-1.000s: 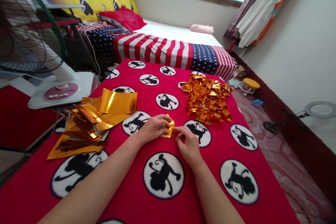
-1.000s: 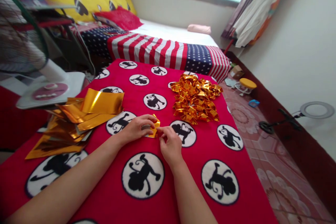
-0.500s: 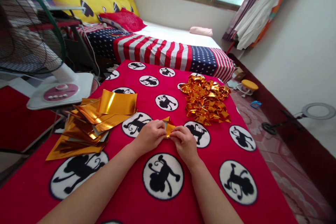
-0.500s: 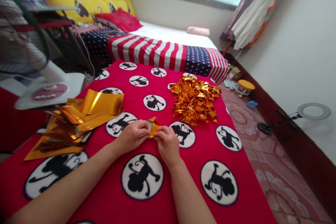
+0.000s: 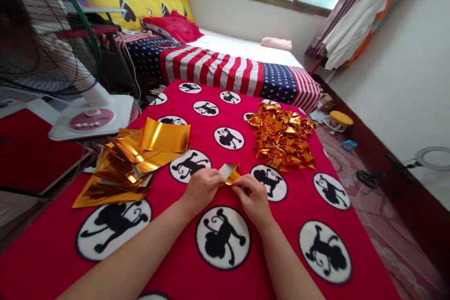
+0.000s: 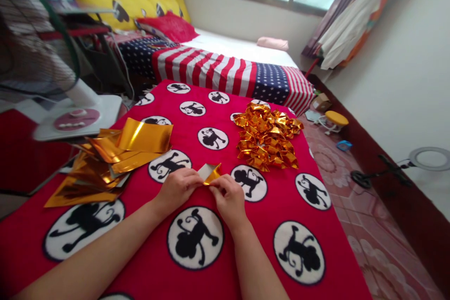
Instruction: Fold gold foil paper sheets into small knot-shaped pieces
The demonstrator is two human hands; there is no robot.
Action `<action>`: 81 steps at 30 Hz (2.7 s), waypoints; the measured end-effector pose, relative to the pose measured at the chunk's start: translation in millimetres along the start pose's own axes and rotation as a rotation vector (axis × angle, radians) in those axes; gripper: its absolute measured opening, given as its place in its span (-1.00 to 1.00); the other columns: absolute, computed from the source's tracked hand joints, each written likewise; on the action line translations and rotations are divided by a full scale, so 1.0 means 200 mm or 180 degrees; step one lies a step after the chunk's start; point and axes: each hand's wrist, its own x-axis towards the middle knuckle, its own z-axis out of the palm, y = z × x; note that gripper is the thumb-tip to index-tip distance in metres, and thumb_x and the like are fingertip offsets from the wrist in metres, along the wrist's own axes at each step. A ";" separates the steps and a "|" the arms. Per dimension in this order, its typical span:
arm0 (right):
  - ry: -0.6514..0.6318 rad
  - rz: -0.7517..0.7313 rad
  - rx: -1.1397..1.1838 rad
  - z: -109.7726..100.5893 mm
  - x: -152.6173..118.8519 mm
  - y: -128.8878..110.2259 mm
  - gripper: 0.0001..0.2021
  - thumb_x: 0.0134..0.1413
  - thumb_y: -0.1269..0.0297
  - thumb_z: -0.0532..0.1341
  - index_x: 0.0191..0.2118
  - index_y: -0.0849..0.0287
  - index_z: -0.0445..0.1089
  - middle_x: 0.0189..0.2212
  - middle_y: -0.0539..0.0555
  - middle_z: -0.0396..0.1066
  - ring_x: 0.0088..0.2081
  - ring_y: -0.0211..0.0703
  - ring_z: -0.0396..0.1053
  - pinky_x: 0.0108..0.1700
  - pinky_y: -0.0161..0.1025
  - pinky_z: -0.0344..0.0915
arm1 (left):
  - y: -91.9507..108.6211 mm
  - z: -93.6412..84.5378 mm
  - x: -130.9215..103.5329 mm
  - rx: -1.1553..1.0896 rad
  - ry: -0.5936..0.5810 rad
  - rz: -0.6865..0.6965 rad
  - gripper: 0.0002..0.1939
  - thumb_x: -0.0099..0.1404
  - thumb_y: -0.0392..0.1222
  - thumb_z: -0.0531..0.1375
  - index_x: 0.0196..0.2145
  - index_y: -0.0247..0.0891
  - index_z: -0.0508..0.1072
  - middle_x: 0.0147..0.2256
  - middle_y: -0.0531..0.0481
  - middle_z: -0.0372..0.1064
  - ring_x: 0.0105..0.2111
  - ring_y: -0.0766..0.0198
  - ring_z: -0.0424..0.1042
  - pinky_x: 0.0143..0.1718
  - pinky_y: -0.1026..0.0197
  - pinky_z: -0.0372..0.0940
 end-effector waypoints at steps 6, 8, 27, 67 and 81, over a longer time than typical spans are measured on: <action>0.0077 0.0245 -0.0088 0.01 0.02 0.01 -0.92 0.05 0.38 0.27 -0.44 0.13 0.46 -0.50 -0.05 0.33 -0.50 -0.29 0.22 -0.42 -0.31 0.13 | 0.03 -0.02 -0.04 0.0030 0.0036 -0.0131 -0.90 0.28 -0.25 0.21 -0.35 -0.21 0.54 -0.32 0.00 0.51 -0.29 0.24 0.45 -0.20 0.21 0.29; 0.0129 0.0290 -0.0133 0.02 0.03 0.00 -0.91 0.05 0.35 0.28 -0.46 0.13 0.45 -0.52 -0.06 0.33 -0.51 -0.29 0.21 -0.42 -0.31 0.12 | 0.03 -0.02 -0.03 0.0062 0.0035 -0.0068 -0.89 0.29 -0.24 0.20 -0.35 -0.20 0.54 -0.32 0.01 0.50 -0.30 0.25 0.44 -0.22 0.23 0.28; -0.0057 0.0059 -0.0173 0.01 0.00 0.00 -0.89 0.13 0.36 0.22 -0.37 0.11 0.51 -0.44 0.00 0.36 -0.46 -0.26 0.27 -0.40 -0.31 0.16 | 0.05 -0.01 -0.06 0.0462 0.0116 0.0083 -0.80 0.36 -0.29 0.10 -0.36 -0.23 0.52 -0.39 -0.01 0.40 -0.33 0.26 0.35 -0.25 0.21 0.24; 0.0288 0.0428 -0.1660 0.08 0.05 -0.06 -0.81 0.14 0.26 0.17 -0.47 0.14 0.38 -0.49 0.02 0.46 -0.45 -0.19 0.37 -0.38 -0.27 0.08 | 0.05 0.01 0.04 -0.0107 0.0184 -0.0748 -0.87 0.27 -0.27 0.20 -0.44 -0.24 0.48 -0.35 0.00 0.38 -0.28 0.24 0.38 -0.20 0.19 0.28; 0.0336 0.0530 -0.1568 0.09 0.05 -0.06 -0.87 0.12 0.31 0.15 -0.44 0.14 0.35 -0.52 0.02 0.44 -0.48 -0.18 0.37 -0.39 -0.27 0.12 | 0.05 0.03 0.04 0.0078 0.0266 -0.0774 -0.90 0.23 -0.26 0.19 -0.45 -0.24 0.43 -0.30 0.00 0.35 -0.32 0.27 0.41 -0.30 0.22 0.30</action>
